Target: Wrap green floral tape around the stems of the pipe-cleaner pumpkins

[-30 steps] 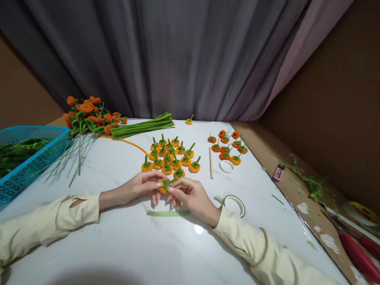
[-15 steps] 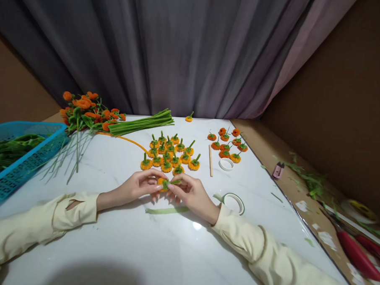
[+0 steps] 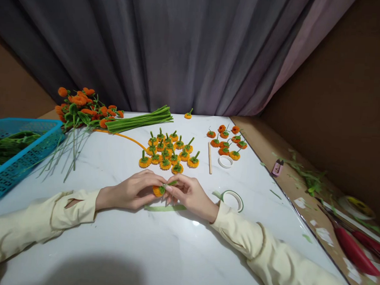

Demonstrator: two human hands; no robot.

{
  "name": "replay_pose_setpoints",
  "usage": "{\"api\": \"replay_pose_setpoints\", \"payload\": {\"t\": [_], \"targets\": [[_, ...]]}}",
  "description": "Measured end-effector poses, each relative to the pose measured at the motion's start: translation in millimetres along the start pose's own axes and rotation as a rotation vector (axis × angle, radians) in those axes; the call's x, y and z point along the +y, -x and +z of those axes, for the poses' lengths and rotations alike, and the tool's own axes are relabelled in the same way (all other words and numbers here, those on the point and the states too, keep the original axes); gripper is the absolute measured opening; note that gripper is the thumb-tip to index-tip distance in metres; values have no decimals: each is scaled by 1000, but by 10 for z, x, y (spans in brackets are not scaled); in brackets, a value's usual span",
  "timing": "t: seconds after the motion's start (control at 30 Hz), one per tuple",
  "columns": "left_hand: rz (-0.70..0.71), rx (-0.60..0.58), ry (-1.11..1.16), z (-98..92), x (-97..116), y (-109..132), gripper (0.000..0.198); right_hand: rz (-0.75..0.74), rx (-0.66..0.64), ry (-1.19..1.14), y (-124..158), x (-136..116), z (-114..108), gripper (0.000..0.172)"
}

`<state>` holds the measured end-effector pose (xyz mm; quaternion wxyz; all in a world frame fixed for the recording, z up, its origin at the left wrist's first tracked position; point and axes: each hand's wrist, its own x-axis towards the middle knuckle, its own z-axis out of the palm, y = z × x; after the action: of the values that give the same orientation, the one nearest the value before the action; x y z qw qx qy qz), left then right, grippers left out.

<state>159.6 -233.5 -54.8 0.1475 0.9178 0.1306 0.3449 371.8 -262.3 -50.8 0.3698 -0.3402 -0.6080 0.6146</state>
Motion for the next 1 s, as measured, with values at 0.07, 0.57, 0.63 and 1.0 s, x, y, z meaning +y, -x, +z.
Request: {"api": "replay_pose_setpoints", "payload": {"t": [0.07, 0.57, 0.63, 1.0], "targets": [[11, 16, -19, 10, -6, 6, 33, 11, 8, -4, -1, 1, 3, 25], [78, 9, -71, 25, -52, 36, 36, 5, 28, -49, -7, -18, 21, 27], [78, 2, -79, 21, -43, 28, 33, 12, 30, -44, -5, -18, 24, 27], [76, -36, -94, 20, -44, 42, 28, 50, 3, -67, -3, -17, 21, 26]]}}
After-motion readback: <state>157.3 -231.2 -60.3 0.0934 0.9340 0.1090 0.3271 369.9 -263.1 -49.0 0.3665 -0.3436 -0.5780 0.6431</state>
